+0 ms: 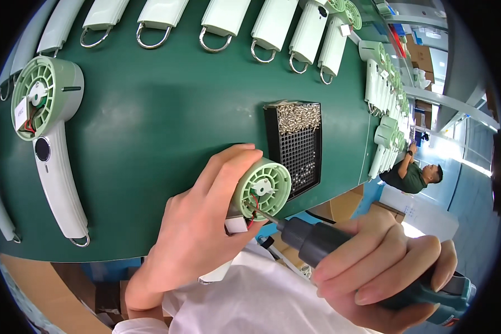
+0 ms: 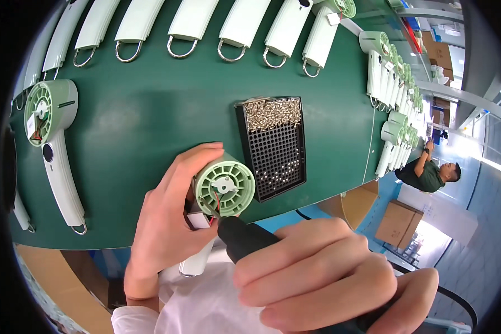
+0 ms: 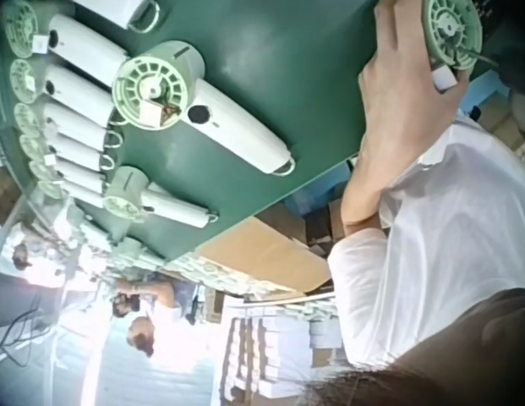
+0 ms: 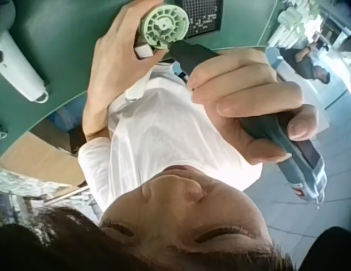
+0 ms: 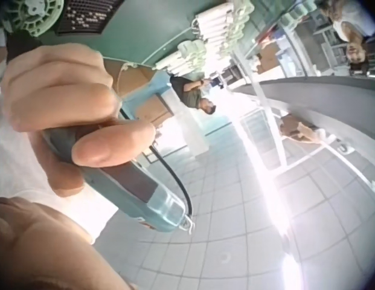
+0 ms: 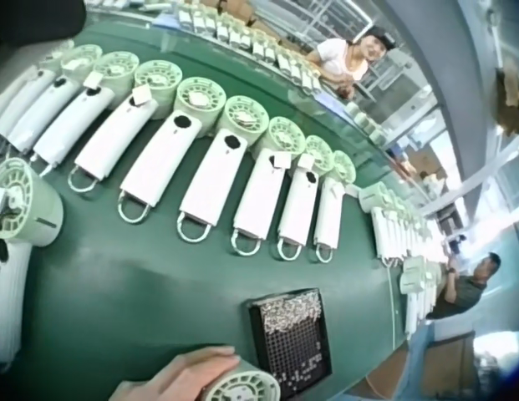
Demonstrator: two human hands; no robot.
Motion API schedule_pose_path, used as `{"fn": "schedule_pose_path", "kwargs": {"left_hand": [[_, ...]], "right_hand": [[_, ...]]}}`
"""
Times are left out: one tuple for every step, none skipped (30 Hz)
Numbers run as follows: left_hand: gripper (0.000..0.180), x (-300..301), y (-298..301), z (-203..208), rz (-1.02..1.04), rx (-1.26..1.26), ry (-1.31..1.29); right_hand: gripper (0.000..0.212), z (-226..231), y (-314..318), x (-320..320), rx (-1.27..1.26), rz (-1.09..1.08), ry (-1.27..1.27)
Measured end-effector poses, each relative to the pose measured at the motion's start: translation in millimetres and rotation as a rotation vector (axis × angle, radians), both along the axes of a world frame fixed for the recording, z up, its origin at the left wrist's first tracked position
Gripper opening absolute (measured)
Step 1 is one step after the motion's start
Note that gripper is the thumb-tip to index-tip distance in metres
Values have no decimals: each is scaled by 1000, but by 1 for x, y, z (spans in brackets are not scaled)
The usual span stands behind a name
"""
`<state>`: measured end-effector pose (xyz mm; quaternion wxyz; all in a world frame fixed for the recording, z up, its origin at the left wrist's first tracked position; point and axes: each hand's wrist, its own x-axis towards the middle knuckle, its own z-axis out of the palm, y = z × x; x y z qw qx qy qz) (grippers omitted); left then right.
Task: The person assembles portable fans along an assembly line, picking screws from a screw tray and driving them into fan housings using an electric screwdriver before placing the fans on the table.
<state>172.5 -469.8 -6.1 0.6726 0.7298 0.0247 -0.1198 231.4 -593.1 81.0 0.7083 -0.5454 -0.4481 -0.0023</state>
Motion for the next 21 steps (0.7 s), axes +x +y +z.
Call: {"fn": "schedule_pose_path", "kwargs": {"left_hand": [[73,0,0,-1,3,0,4],[73,-1,-1,-3,10,4,-20],[73,-1,0,-4,18,8,-44],[73,-2,1,-5,22,7,-42],[72,-1,1,-3,0,-4,-26],[72,0,1,-2,-21,-15,-10],[72,0,1,-1,-21,-20,-13],[71,0,2,-2,-22,-17,-10],[70,-1,3,-3,-23,-14,-7],[70,-1,3,-4,-14,-12,1],[71,-1,3,-3,-21,-12,-6],[71,-2,3,-3,-29,-13,-14],[71,-1,3,-3,-25,-19,-11],[72,-1,4,-3,-33,-20,-11],[73,-2,5,-4,-43,-21,-12],[73,-2,5,-5,-36,-21,-7],[73,-2,6,-5,-42,-26,-8],[74,-2,6,-5,-48,-30,-9],[74,-2,7,-5,-46,-32,-7],[74,-2,7,-5,-51,-42,-2],[75,-3,7,-6,-56,-51,3]], "right_hand": [[48,-2,2,-1,0,3,4],[47,-4,3,-2,21,-1,11],[46,-6,5,-2,42,-5,19],[46,-6,5,-3,41,-1,21],[45,-4,4,-3,-7,9,39],[45,-1,4,-4,-55,19,58],[45,1,5,-4,-61,19,55],[45,0,7,-3,-140,27,61],[44,-2,9,-1,-220,36,65],[42,-15,14,-4,-87,-20,10],[42,-13,15,-6,-92,-13,14],[42,-9,15,-8,-154,-27,28],[41,-6,15,-10,-216,-42,41],[41,-8,16,-9,-216,-34,45],[40,-10,16,-9,-204,-30,35],[39,-12,16,-9,-193,-27,25],[39,-13,16,-10,-195,-24,26],[38,-14,17,-11,-181,-39,17],[37,-14,18,-11,-165,-54,8],[37,-15,18,-11,-168,-54,8],[36,-17,18,-11,-159,-46,-15]]}}
